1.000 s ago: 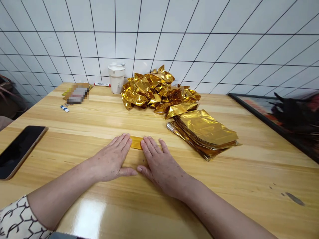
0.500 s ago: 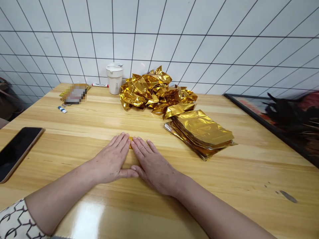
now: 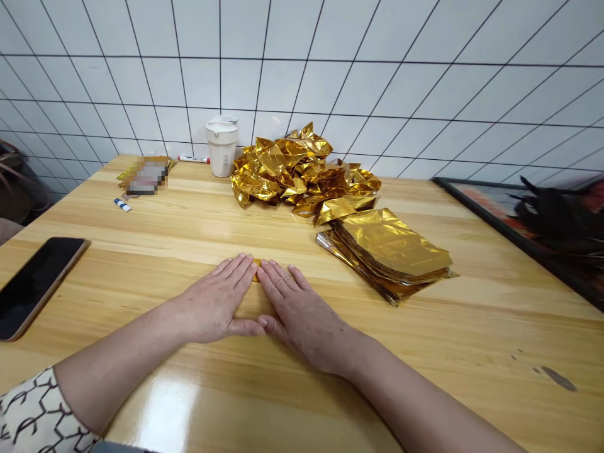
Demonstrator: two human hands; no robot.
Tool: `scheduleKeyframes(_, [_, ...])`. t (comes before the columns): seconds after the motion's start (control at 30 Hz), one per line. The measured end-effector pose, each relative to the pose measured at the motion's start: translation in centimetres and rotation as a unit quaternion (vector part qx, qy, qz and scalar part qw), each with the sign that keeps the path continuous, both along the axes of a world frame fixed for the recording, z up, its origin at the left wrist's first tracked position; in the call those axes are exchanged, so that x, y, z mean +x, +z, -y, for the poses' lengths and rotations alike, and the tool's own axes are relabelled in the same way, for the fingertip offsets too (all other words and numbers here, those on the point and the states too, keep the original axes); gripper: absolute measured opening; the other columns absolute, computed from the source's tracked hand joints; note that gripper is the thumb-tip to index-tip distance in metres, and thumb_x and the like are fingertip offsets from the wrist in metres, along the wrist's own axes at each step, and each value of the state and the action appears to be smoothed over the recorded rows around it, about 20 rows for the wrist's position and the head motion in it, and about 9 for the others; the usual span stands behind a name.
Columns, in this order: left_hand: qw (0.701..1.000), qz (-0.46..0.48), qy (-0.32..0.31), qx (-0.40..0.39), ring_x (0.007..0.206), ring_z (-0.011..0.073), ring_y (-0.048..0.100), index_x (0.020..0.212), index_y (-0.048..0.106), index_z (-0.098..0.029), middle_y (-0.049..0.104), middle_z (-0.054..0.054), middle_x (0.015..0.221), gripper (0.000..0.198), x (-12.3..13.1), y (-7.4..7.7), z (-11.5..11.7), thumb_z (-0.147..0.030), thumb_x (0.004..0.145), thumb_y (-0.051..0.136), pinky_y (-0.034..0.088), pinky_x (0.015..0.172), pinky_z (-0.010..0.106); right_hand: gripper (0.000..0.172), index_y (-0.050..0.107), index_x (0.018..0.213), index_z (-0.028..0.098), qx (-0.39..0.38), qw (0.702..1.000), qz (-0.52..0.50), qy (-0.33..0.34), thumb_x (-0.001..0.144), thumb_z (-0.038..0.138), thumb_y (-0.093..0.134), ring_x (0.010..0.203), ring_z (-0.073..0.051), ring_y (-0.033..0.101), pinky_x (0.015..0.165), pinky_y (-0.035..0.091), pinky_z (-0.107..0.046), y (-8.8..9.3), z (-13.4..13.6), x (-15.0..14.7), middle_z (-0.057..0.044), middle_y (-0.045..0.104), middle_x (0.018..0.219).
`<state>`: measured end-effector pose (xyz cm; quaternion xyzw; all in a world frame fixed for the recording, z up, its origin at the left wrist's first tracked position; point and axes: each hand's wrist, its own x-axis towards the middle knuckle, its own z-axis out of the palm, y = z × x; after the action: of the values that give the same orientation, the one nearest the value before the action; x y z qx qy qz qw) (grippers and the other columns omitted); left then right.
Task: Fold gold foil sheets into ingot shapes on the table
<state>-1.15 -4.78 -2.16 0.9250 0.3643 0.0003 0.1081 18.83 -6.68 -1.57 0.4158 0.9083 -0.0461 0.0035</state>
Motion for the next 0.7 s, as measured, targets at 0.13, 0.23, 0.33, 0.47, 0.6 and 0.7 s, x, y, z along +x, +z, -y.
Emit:
scheduleKeyframes(0.13, [1.000,-0.021,0.005,-0.006,0.142,0.0296,0.008,0.145,0.017,-0.003,0.009,0.021,0.152,0.096,-0.5,0.2,0.0,-0.076,0.083,0.019,0.016,0.115,0.043,0.069,0.029,0.143,0.001,-0.006,1.000,0.002,-0.008,0.093,0.049,0.030,0.138,-0.031,0.023,0.110,0.026,-0.054,0.2,0.2,0.8,-0.023,0.029,0.147])
scheduleKeyframes(0.23, [0.999,-0.032,0.018,-0.007,0.141,0.0304,0.008,0.145,0.016,-0.002,0.008,0.022,0.152,0.095,-1.2,0.1,0.1,-0.075,0.083,0.019,0.018,0.114,0.044,0.070,0.030,0.141,0.000,-0.002,1.000,0.021,-0.005,0.093,0.050,0.029,0.137,-0.033,0.026,0.109,0.026,-0.056,0.5,0.3,1.1,-0.024,0.031,0.146])
scheduleKeyframes(0.33, [0.999,-0.025,0.023,0.012,0.141,0.0305,0.011,0.145,0.017,-0.004,0.010,0.022,0.151,0.092,-2.0,0.1,0.3,-0.073,0.085,0.020,0.020,0.114,0.045,0.067,0.035,0.139,0.001,0.017,0.999,0.036,0.002,0.093,0.049,0.028,0.135,-0.034,0.030,0.107,0.026,-0.059,0.8,0.4,1.5,-0.025,0.033,0.145])
scheduleKeyframes(0.47, [0.998,-0.026,0.034,0.037,0.140,0.0311,0.017,0.144,0.022,-0.004,0.018,0.023,0.150,0.092,-2.7,0.2,0.4,-0.074,0.084,0.022,0.023,0.112,0.044,0.060,0.043,0.135,0.002,0.053,0.997,0.052,-0.002,0.093,0.044,0.033,0.131,-0.033,0.038,0.107,0.026,-0.059,1.0,0.5,1.8,-0.025,0.042,0.140])
scheduleKeyframes(0.6, [0.997,-0.039,0.038,0.054,0.139,0.0315,0.023,0.141,0.030,-0.002,0.025,0.024,0.148,0.095,-2.8,0.4,0.3,-0.076,0.083,0.020,0.026,0.111,0.043,0.055,0.048,0.131,0.006,0.088,0.995,0.054,-0.010,0.092,0.042,0.034,0.126,-0.033,0.044,0.105,0.027,-0.060,1.1,0.6,1.9,-0.024,0.051,0.133])
scheduleKeyframes(0.7, [0.996,-0.040,0.041,0.071,0.137,0.0321,0.028,0.139,0.034,-0.002,0.029,0.024,0.146,0.096,-2.8,0.4,0.4,-0.077,0.082,0.018,0.028,0.110,0.043,0.053,0.053,0.127,0.008,0.107,0.992,0.068,-0.013,0.092,0.043,0.036,0.123,-0.032,0.048,0.104,0.029,-0.058,1.3,0.6,2.0,-0.022,0.055,0.130])
